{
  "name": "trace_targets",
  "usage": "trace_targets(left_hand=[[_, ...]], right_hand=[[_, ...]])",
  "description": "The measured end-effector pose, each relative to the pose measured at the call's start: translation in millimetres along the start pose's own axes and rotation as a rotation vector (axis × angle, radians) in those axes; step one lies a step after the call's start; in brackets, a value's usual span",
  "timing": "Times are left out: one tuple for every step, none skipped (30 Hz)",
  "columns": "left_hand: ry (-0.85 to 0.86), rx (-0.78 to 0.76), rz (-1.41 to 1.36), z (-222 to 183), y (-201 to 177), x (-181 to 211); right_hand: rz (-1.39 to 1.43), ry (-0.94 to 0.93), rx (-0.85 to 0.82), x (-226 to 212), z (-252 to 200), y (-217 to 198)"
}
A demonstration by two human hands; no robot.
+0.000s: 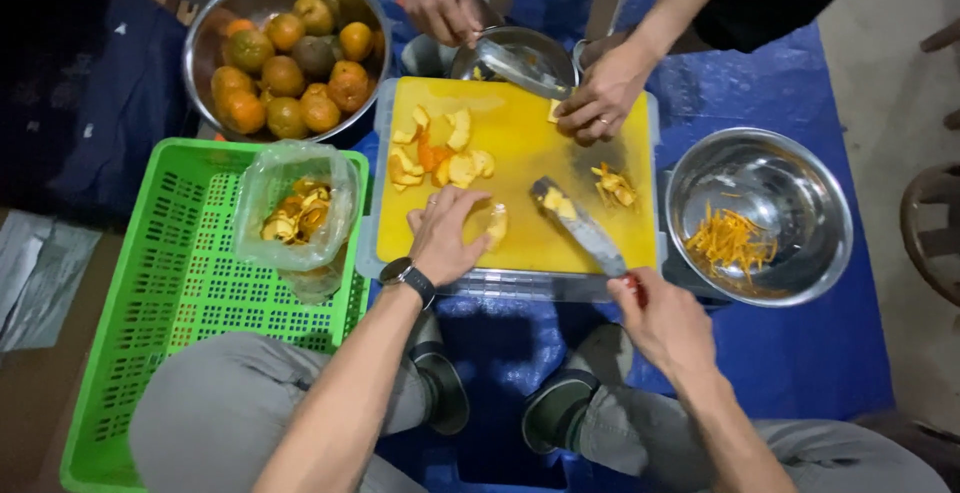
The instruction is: Slicing peeled fruit into thin strips on a cutting board using a knife.
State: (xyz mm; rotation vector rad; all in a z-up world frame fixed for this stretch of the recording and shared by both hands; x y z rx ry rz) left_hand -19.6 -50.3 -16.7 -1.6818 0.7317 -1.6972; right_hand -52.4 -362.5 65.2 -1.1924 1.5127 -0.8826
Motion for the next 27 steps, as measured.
trace_targets(left_hand=[[0.008,-0.005,0.001,0.8,1.4,6.7],[0.087,0.057,0.05,3.7,2.9,18.1],[0.167,0.12,0.098,6.4,5.2,30.0],[0.185,0.109,0.093,12.0,15.3,50.0],[0.261,0.06,0.142,16.5,27.1,71.9],[0.332,0.014,0.195,19.3,37.0,91.6],[0.345,0.006,0.194,23.0,46.1,108.1],[0.445,-0.055,0.275,25.1,58.3,126.7],[0.545,-0.115,0.356,26.6,70.7,144.8],[0.556,-0.119,0.351,32.5,83.5,144.6],[0.574,-0.085,0.391,38.8,95.3,144.5],[0.588,-0.049,0.435,45.0,105.8,143.1],[0.596,-0.05,0.432,49.1,105.2,146.7],[0.542,-0.091,0.43,52.5,103.8,145.1],[0.486,-0.131,0.429,55.5,102.0,142.7],[0.485,-0.135,0.432,58.2,102.5,142.3],[0.462,-0.153,0.426,60.6,102.5,140.3],[0.435,-0.169,0.422,62.2,101.0,136.9],[0.429,-0.171,0.428,63.9,98.4,136.5],[0.417,-0.165,0.409,65.6,94.7,135.7],[0.405,-0.159,0.391,66.9,90.6,134.6],[0.397,-0.16,0.394,69.3,89.2,130.0],[0.387,-0.146,0.363,71.5,86.8,125.7],[0.378,-0.132,0.33,73.9,84.5,121.6],[0.371,-0.132,0.332,74.2,76.3,124.0],[0.328,-0.117,0.287,76.0,66.0,125.3],[0.285,-0.101,0.242,77.7,55.5,126.6]], right_hand=[[0.004,0.008,0.004,0.1,-0.9,-10.6],[-0.001,0.04,0.015,3.9,-2.5,-22.4],[-0.005,0.071,0.026,8.3,-3.8,-34.2],[-0.002,0.092,0.033,11.7,-4.9,-39.3],[-0.011,0.116,0.039,15.0,-5.9,-44.3],[-0.019,0.133,0.042,16.1,-5.9,-48.7],[-0.015,0.147,0.046,17.8,-7.3,-52.2],[-0.022,0.166,0.026,19.9,-8.0,-54.7],[-0.029,0.184,0.006,22.0,-8.6,-57.1],[-0.029,0.196,0.011,26.9,-9.3,-58.5],[-0.016,0.218,0.011,31.8,-10.0,-59.6],[-0.002,0.234,0.011,35.3,-10.0,-60.1],[-0.001,0.242,0.015,38.5,-10.3,-68.4],[-0.013,0.259,-0.011,40.3,-11.6,-73.6],[-0.025,0.277,-0.037,41.3,-13.2,-78.5],[-0.021,0.277,-0.041,39.4,-16.0,-86.8],[-0.039,0.29,-0.049,37.2,-19.3,-94.8],[-0.056,0.298,-0.058,33.9,-22.4,-102.5],[-0.053,0.292,-0.063,35.9,-24.5,-107.0],[-0.033,0.295,-0.039,37.5,-26.1,-112.6],[-0.012,0.297,-0.015,38.7,-28.0,-118.1],[-0.012,0.291,-0.021,41.3,-26.8,-117.6],[0.03,0.299,0.021,44.1,-25.7,-118.8],[0.071,0.307,0.064,46.8,-24.8,-120.3],[0.071,0.303,0.059,52.4,-22.5,-113.0],[0.071,0.307,0.05,57.6,-19.0,-106.2],[0.071,0.312,0.042,62.6,-15.6,-99.4]])
Point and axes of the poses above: each hand's wrist, its own z-axis towards the middle knuckle, its own y-axis out of the palm, x = y × z, the point moved 4 cm from there along z, towards the middle knuckle, and after that the axes turned 7 degrees about x, right-handed, at the moved point
